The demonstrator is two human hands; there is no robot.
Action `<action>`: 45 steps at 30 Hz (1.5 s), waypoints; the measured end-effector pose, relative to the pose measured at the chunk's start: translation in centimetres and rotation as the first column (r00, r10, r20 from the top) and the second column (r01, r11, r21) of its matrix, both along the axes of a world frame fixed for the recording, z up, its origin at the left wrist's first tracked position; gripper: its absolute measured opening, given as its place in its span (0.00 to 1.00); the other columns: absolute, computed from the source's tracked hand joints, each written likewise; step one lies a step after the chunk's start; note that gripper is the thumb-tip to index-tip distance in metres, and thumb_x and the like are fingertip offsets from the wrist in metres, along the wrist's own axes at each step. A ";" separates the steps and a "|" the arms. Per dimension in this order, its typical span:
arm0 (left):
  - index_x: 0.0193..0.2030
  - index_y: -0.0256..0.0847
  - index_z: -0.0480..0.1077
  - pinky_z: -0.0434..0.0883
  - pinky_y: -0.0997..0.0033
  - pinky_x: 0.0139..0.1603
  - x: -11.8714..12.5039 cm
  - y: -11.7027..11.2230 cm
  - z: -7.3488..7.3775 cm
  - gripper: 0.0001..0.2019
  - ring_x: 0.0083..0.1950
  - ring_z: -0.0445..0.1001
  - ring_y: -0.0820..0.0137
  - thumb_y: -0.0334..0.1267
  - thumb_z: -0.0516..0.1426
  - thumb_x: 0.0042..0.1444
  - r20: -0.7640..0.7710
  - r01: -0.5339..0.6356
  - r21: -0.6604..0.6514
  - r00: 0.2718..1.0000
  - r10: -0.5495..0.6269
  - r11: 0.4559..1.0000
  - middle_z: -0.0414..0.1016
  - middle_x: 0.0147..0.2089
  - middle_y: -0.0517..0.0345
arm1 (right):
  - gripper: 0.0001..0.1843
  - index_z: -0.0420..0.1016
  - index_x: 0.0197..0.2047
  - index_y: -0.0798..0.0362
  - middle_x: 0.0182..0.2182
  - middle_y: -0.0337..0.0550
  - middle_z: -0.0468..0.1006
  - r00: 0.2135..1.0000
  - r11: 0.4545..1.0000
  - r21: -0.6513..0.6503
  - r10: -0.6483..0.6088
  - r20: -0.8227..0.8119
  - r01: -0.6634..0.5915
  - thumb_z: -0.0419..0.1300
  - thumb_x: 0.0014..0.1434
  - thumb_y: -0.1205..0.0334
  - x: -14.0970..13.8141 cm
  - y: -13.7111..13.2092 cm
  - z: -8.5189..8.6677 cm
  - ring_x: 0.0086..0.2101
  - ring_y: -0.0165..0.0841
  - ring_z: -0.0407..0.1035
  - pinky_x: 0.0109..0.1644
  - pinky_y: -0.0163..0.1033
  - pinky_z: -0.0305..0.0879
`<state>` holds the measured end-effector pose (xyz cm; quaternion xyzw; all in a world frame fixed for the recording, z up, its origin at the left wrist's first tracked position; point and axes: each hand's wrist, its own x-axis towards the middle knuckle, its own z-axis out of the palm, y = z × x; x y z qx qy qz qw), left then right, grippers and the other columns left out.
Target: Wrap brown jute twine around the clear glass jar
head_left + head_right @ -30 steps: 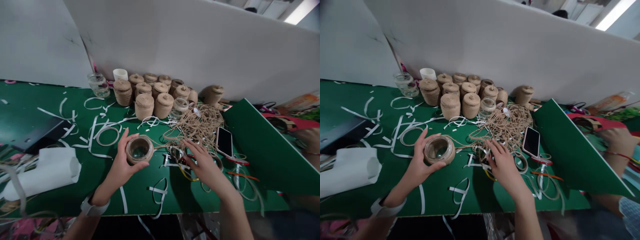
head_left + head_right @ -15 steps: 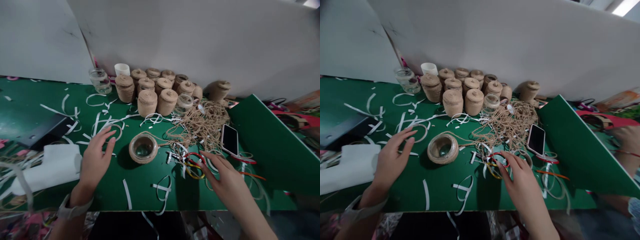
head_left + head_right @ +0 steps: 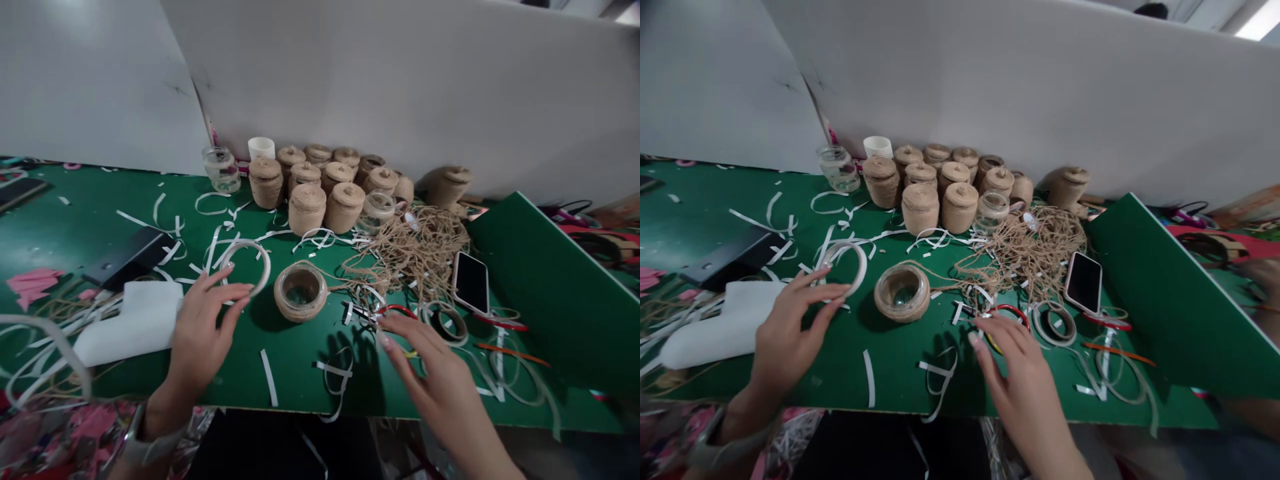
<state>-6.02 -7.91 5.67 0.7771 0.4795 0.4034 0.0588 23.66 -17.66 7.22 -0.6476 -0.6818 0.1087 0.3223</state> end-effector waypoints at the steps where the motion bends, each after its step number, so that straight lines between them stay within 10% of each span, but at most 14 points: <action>1: 0.44 0.52 0.71 0.62 0.43 0.67 0.2 -1.3 0.6 0.08 0.62 0.72 0.57 0.33 0.57 0.62 0.013 0.044 0.043 0.999 -0.045 0.998 0.81 0.45 0.61 | 0.12 0.77 0.48 0.43 0.46 0.42 0.82 0.997 1.000 -0.009 0.022 -0.073 -0.023 0.55 0.66 0.54 -0.9 -0.3 0.2 0.48 0.39 0.76 0.52 0.45 0.74; 6: 0.54 0.60 0.70 0.70 0.42 0.62 1.3 -7.8 0.9 0.23 0.56 0.76 0.58 0.28 0.59 0.55 -0.030 0.217 0.085 0.976 -0.215 0.973 0.83 0.45 0.67 | 0.22 0.67 0.62 0.37 0.53 0.41 0.79 0.783 0.981 -0.048 0.120 -0.610 -0.188 0.57 0.65 0.54 -6.1 -1.4 0.9 0.51 0.35 0.75 0.52 0.41 0.74; 11: 0.54 0.56 0.71 0.77 0.47 0.53 2.6 -10.2 -0.5 0.19 0.47 0.81 0.60 0.31 0.59 0.58 -0.051 0.279 0.071 0.960 -0.276 0.958 0.84 0.41 0.65 | 0.09 0.79 0.44 0.44 0.39 0.42 0.83 0.364 0.938 -0.019 0.115 -0.924 -0.345 0.59 0.65 0.54 -9.1 -1.8 1.1 0.42 0.34 0.78 0.46 0.38 0.74; 15: 0.45 0.47 0.74 0.76 0.59 0.56 2.9 -10.1 -0.1 0.12 0.46 0.80 0.65 0.26 0.60 0.58 -0.014 0.257 0.133 0.966 -0.258 0.957 0.83 0.39 0.62 | 0.09 0.77 0.39 0.50 0.29 0.39 0.80 0.242 0.945 -0.039 0.043 -0.969 -0.326 0.61 0.63 0.54 -9.4 -2.9 0.1 0.30 0.28 0.73 0.38 0.33 0.70; 22: 0.58 0.46 0.67 0.76 0.71 0.41 3.2 -10.1 0.1 0.18 0.42 0.77 0.67 0.47 0.56 0.63 0.134 0.240 -0.123 0.965 -0.224 0.963 0.78 0.41 0.57 | 0.12 0.76 0.36 0.51 0.31 0.42 0.77 0.648 0.984 -0.146 -0.045 -0.760 -0.103 0.60 0.62 0.51 -9.0 -5.5 -2.6 0.33 0.30 0.71 0.37 0.33 0.66; 25: 0.50 0.50 0.72 0.74 0.76 0.37 4.0 -9.9 -0.5 0.11 0.37 0.77 0.71 0.41 0.59 0.60 0.069 0.276 -0.218 0.961 -0.267 0.936 0.78 0.37 0.62 | 0.11 0.73 0.32 0.51 0.27 0.37 0.73 0.766 0.997 -0.059 0.002 -0.643 -0.052 0.58 0.64 0.55 -9.0 -5.9 -3.3 0.30 0.28 0.67 0.37 0.32 0.63; 30: 0.35 0.48 0.74 0.74 0.81 0.34 5.1 -9.5 -0.9 0.05 0.32 0.78 0.74 0.35 0.57 0.60 0.011 0.310 -0.393 0.943 -0.333 0.866 0.78 0.31 0.66 | 0.09 0.71 0.30 0.50 0.24 0.34 0.69 0.844 0.999 0.009 0.050 -0.534 -0.054 0.57 0.63 0.61 -8.0 -5.4 -4.0 0.28 0.27 0.65 0.36 0.31 0.62; 35: 0.48 0.52 0.75 0.75 0.84 0.37 5.1 -9.1 -1.6 0.10 0.33 0.81 0.75 0.38 0.58 0.60 0.014 0.181 -0.291 0.983 -0.185 0.939 0.82 0.36 0.68 | 0.11 0.74 0.31 0.50 0.25 0.35 0.73 0.798 0.995 -0.092 -0.033 -0.601 -0.028 0.58 0.63 0.56 -7.7 -5.0 -4.2 0.28 0.27 0.66 0.35 0.31 0.61; 39: 0.45 0.56 0.76 0.75 0.84 0.41 4.1 -8.8 -1.7 0.09 0.39 0.82 0.73 0.40 0.59 0.59 0.105 0.178 -0.337 0.983 -0.151 0.925 0.84 0.40 0.68 | 0.14 0.78 0.39 0.48 0.24 0.35 0.68 0.543 0.950 -0.309 -0.237 -0.806 -0.044 0.61 0.60 0.46 -7.2 -4.8 -4.0 0.26 0.25 0.61 0.32 0.31 0.58; 45: 0.40 0.51 0.79 0.76 0.79 0.35 2.8 -9.2 -1.4 0.08 0.33 0.79 0.70 0.44 0.58 0.62 0.516 0.445 -0.608 0.851 -0.098 0.658 0.79 0.32 0.59 | 0.14 0.75 0.45 0.47 0.16 0.23 0.49 -0.179 0.895 -0.292 -0.366 -0.913 -0.337 0.64 0.60 0.50 -5.7 -3.4 -4.3 0.16 0.17 0.39 0.24 0.24 0.55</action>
